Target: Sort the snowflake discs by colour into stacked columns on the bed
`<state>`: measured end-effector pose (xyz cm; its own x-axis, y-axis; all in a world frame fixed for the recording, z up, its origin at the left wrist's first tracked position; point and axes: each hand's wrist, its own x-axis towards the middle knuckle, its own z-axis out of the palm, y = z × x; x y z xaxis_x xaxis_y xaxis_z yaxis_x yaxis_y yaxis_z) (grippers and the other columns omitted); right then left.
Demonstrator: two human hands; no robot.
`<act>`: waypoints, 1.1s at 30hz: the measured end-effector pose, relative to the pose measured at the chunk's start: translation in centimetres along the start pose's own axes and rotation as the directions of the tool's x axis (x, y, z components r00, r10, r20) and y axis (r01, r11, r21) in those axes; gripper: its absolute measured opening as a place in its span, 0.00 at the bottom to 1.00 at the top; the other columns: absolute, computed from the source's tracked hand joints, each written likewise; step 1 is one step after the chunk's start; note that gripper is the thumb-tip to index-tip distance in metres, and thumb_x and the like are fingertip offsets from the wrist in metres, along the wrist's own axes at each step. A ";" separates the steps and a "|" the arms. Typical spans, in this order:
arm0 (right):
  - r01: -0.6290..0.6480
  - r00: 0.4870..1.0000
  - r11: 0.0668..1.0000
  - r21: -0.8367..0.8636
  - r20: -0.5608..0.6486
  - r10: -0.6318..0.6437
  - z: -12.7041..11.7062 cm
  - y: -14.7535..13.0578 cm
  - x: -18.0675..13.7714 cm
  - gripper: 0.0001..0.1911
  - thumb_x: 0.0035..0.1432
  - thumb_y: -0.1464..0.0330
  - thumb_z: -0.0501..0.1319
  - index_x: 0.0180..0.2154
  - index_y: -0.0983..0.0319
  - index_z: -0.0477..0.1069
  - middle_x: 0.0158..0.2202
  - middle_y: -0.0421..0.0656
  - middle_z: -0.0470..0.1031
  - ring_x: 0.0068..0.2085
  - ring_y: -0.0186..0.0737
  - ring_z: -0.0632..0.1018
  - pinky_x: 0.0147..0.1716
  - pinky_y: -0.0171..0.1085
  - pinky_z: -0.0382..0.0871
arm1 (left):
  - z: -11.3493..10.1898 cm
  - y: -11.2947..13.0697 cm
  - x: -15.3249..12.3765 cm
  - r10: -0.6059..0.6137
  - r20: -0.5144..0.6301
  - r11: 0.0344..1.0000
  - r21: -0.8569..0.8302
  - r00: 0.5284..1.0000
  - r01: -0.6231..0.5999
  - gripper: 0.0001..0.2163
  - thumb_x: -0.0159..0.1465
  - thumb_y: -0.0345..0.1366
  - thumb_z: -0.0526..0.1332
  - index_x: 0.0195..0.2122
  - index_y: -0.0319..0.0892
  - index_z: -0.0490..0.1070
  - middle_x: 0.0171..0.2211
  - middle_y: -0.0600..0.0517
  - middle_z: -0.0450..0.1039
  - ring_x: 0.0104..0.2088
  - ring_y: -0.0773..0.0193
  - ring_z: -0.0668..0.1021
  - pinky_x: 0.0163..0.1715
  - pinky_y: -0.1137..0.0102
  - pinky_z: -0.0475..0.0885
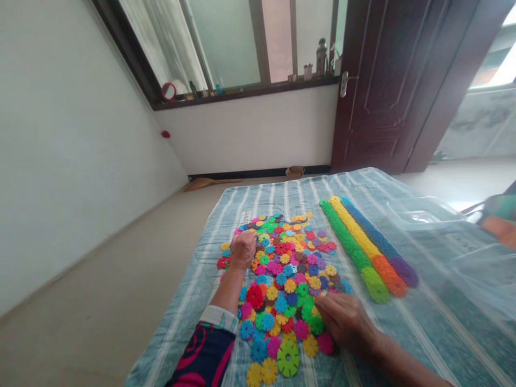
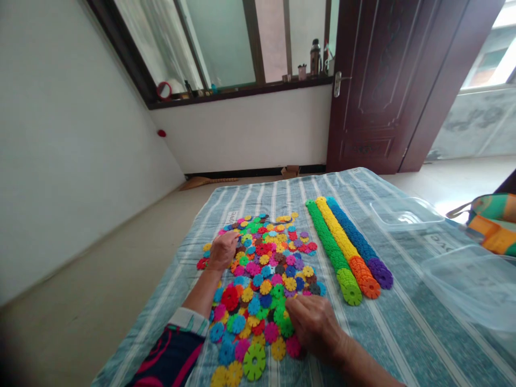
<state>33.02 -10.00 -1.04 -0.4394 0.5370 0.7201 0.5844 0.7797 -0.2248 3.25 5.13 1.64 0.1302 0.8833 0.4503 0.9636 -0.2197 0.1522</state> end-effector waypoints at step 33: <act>-0.858 0.408 0.509 -0.067 0.514 0.755 -15.2 10.5 -1.2 0.06 0.50 0.73 0.56 0.24 0.64 0.70 0.17 0.35 0.67 0.16 0.28 0.70 0.16 0.27 0.61 | -2.6 16.1 -4.3 0.458 0.212 0.800 -0.523 0.864 -0.296 0.09 0.64 0.39 0.56 0.39 0.44 0.75 0.36 0.49 0.79 0.37 0.61 0.80 0.38 0.70 0.74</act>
<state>50.11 -7.36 5.72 -0.0889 0.9729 -0.2136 0.7202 -0.0854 -0.6885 17.60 -3.23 4.42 0.6027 0.7500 0.2724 0.6101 -0.6532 0.4485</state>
